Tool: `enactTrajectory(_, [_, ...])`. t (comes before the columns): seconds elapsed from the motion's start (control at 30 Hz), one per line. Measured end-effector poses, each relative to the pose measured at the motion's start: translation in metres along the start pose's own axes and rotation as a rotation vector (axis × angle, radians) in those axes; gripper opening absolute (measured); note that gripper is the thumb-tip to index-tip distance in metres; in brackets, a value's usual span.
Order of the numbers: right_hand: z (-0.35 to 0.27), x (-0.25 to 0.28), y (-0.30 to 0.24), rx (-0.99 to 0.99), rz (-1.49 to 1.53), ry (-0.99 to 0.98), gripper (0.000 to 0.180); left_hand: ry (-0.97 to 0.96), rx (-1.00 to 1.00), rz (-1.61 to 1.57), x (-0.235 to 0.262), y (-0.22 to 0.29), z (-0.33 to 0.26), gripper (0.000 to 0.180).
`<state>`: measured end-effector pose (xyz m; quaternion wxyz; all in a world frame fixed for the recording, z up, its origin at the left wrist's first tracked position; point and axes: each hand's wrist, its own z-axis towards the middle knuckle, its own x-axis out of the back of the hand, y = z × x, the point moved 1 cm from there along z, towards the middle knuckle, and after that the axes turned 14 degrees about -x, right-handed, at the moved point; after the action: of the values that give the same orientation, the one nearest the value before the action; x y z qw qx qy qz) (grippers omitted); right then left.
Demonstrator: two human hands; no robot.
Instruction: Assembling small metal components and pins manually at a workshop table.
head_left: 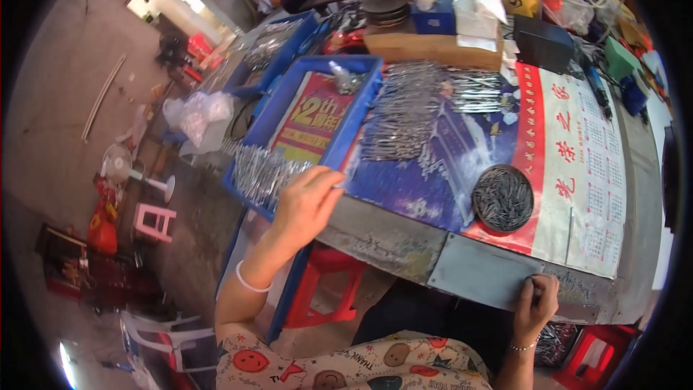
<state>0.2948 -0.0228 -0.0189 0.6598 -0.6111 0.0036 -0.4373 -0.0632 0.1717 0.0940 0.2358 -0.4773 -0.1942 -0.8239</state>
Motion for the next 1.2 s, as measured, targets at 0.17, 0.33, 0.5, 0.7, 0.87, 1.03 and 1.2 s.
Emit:
enactTrajectory(0.17, [-0.003,-0.006,0.003,-0.004,-0.044,-0.001,0.007,0.131,0.397,-0.062,0.038,-0.024,-0.078,0.016])
enactTrajectory(0.33, [-0.004,-0.01,0.002,-0.065,-0.06,0.007,0.004,0.324,0.619,-0.173,0.038,-0.052,-0.127,0.015])
enactTrajectory(0.5, [-0.005,-0.015,0.005,-0.03,-0.091,0.031,0.004,0.357,0.623,-0.112,0.027,-0.073,-0.135,0.015])
enactTrajectory(0.7, [-0.006,-0.015,0.003,-0.064,-0.134,0.041,0.003,0.328,0.522,0.055,0.02,-0.089,-0.121,0.024])
enactTrajectory(0.87, [-0.007,-0.015,0.008,-0.06,-0.144,0.06,0.003,0.267,0.479,0.195,0.009,-0.111,-0.121,0.029])
enactTrajectory(1.03, [-0.005,-0.015,0.006,-0.016,-0.149,0.073,0.003,0.254,0.505,0.12,0.01,-0.109,-0.11,0.019])
enactTrajectory(1.2, [-0.002,-0.014,0.001,0.055,-0.166,0.117,0.004,0.22,0.496,0.119,0.01,-0.111,-0.112,0.018])
